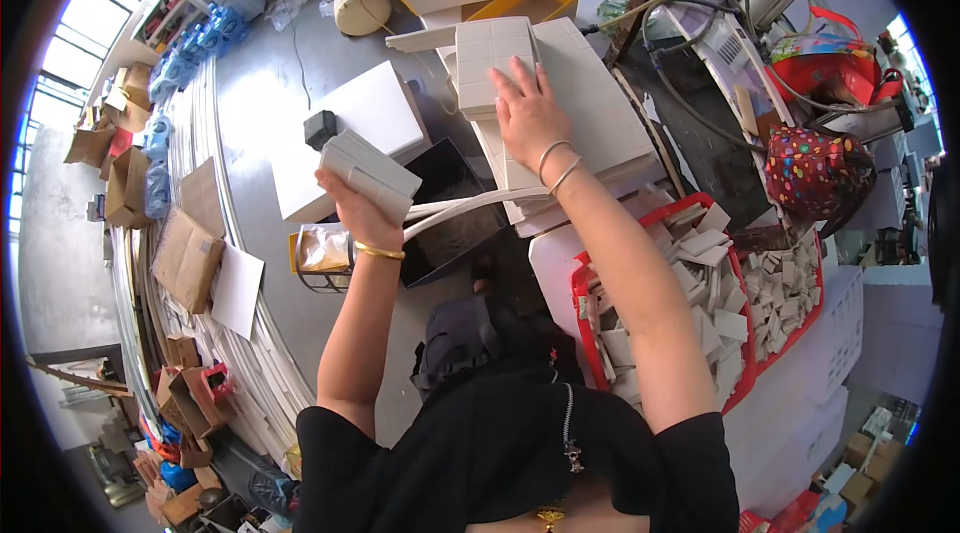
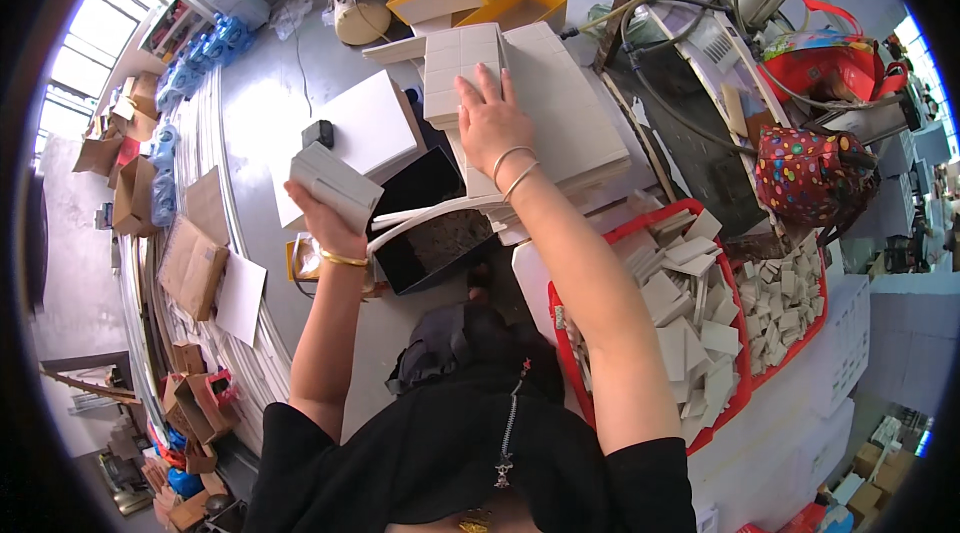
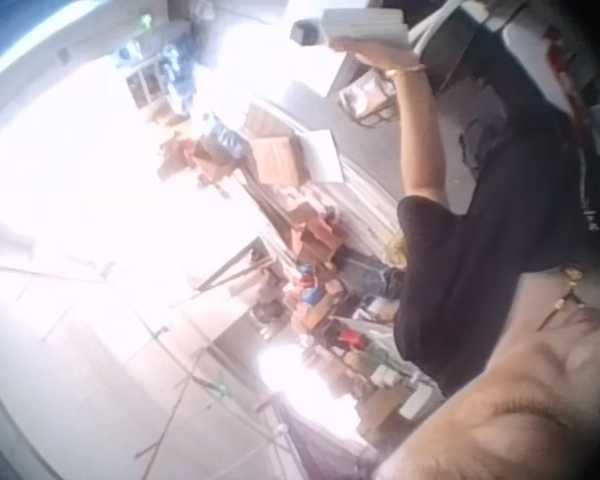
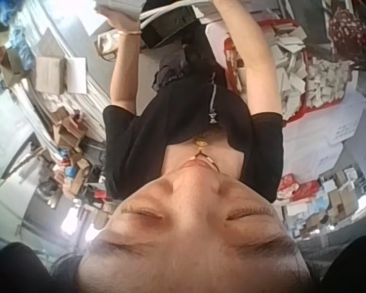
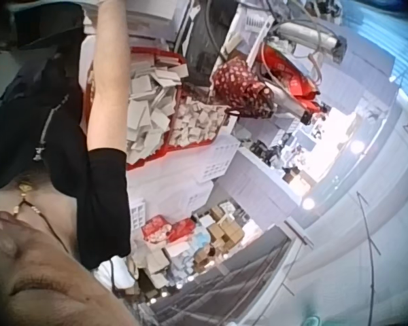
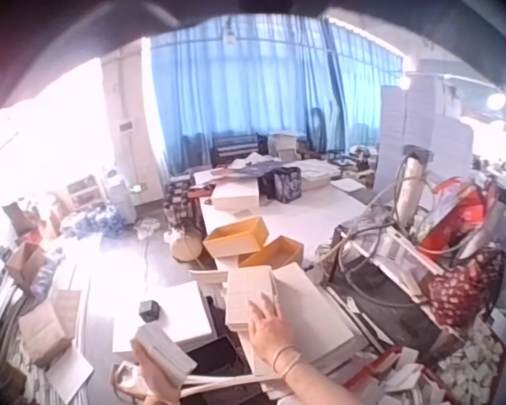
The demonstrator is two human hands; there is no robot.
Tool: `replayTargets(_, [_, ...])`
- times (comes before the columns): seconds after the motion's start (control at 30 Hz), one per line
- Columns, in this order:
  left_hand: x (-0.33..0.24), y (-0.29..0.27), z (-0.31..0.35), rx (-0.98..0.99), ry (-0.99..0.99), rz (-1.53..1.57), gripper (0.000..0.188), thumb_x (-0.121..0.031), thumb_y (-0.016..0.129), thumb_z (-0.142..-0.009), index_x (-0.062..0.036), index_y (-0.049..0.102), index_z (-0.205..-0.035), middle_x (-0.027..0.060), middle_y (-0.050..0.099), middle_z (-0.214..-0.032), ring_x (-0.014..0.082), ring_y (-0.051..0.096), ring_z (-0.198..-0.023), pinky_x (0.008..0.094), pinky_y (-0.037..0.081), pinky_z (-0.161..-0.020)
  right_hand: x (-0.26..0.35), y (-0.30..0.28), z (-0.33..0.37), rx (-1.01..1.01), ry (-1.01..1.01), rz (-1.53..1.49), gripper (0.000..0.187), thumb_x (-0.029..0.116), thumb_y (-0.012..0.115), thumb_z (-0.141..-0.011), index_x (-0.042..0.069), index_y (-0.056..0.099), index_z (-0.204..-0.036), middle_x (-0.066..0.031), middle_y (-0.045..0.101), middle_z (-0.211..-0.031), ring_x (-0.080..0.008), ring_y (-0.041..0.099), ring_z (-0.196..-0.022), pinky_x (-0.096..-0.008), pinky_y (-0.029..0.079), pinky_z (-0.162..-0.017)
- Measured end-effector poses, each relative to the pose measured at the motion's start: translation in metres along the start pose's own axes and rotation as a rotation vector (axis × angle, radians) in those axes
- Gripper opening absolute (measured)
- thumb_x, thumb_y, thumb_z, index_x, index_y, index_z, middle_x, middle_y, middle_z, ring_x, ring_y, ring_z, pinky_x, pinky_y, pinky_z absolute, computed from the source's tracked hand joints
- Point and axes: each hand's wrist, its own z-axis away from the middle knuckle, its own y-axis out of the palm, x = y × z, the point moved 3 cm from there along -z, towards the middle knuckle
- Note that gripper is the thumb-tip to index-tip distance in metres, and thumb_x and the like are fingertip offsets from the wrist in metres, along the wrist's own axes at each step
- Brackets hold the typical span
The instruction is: The person repeatedly picks up stacks of white, grid-patterned cardboard sheets and separates them into individual pieces by hand. The separated pieces are then placed into a red plastic basket on the table. The process is continuous and repetitive throughout the clip.
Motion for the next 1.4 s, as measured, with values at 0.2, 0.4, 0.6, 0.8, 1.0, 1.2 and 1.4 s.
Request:
replayTargets(0.2, [-0.006, 0.026, 0.034, 0.149, -0.113, 0.17, 0.06, -0.061, 0.035, -0.09, -0.0132, 0.046, -0.124, 0.0039, 0.056, -0.11, 0.0189, 0.055, -0.099, 0.0319, 0.046, -0.086, -0.001, -0.011, 0.001, 0.042, -0.006, 0.115, 0.047, 0.034, 0.041, -0.092, 0.023, 0.035, -0.137, -0.0063, 0.03, -0.145, -0.0328, 0.025, -0.134, -0.0595, 0.022, -0.103])
replayTargets(0.4, [0.008, 0.06, 0.062, 0.311, -0.215, 0.241, 0.057, -0.059, 0.035, -0.091, -0.0142, 0.047, -0.125, 0.003, 0.055, -0.113, 0.0199, 0.054, -0.102, 0.0331, 0.046, -0.087, 0.011, -0.075, 0.022, -0.088, -0.044, -0.394, 0.067, 0.044, 0.052, -0.086, 0.007, 0.03, -0.138, -0.0155, 0.041, -0.136, -0.0347, 0.04, -0.124, -0.0515, 0.03, -0.099])
replayTargets(0.6, [0.061, 0.108, 0.111, 0.517, -0.208, 0.144, 0.063, -0.061, 0.031, -0.091, -0.0102, 0.043, -0.127, 0.0047, 0.053, -0.113, 0.0203, 0.052, -0.104, 0.0337, 0.041, -0.093, 0.028, -0.144, 0.127, -0.07, 0.089, -0.751, 0.086, 0.049, 0.072, -0.07, -0.002, 0.037, -0.129, -0.0243, 0.051, -0.118, -0.0373, 0.054, -0.106, -0.0386, 0.043, -0.088])
replayTargets(0.8, [0.105, 0.18, 0.212, 0.795, -0.551, 0.143, 0.057, -0.058, 0.031, -0.092, -0.0096, 0.049, -0.117, 0.0046, 0.057, -0.104, 0.0206, 0.056, -0.095, 0.0348, 0.045, -0.085, -0.04, -0.192, 0.214, -0.335, 0.254, -0.43, 0.073, 0.038, 0.073, -0.072, -0.004, 0.042, -0.123, -0.0205, 0.051, -0.111, -0.0351, 0.053, -0.098, -0.0376, 0.045, -0.082])
replayTargets(1.0, [0.172, 0.234, 0.34, 1.054, -0.891, -0.133, 0.054, -0.058, 0.033, -0.092, -0.0134, 0.05, -0.118, 0.0047, 0.06, -0.101, 0.0216, 0.06, -0.085, 0.0357, 0.05, -0.076, -0.122, -0.242, 0.332, -0.479, 0.505, -0.391, 0.061, 0.022, 0.073, -0.074, -0.001, 0.045, -0.122, -0.0177, 0.053, -0.109, -0.0313, 0.053, -0.1, -0.0356, 0.043, -0.084])
replayTargets(1.2, [0.254, 0.294, 0.434, 1.267, -0.788, -0.282, 0.055, -0.062, 0.038, -0.088, -0.0154, 0.053, -0.113, -0.0002, 0.061, -0.096, 0.0131, 0.058, -0.084, 0.0277, 0.045, -0.068, -0.25, -0.299, 0.452, -0.737, 0.754, -0.135, 0.046, 0.033, 0.068, -0.077, 0.008, 0.056, -0.114, -0.0158, 0.06, -0.103, -0.028, 0.06, -0.091, -0.0359, 0.046, -0.078])
replayTargets(1.4, [0.355, 0.327, 0.464, 1.343, -0.756, -0.604, 0.064, -0.056, 0.043, -0.09, 0.001, 0.051, -0.117, 0.0072, 0.058, -0.106, 0.0164, 0.055, -0.094, 0.0304, 0.043, -0.085, -0.44, -0.335, 0.562, -0.922, 1.203, -0.09, 0.039, 0.039, 0.063, -0.08, 0.005, 0.06, -0.101, -0.0158, 0.064, -0.091, -0.0311, 0.061, -0.088, -0.0375, 0.047, -0.077])
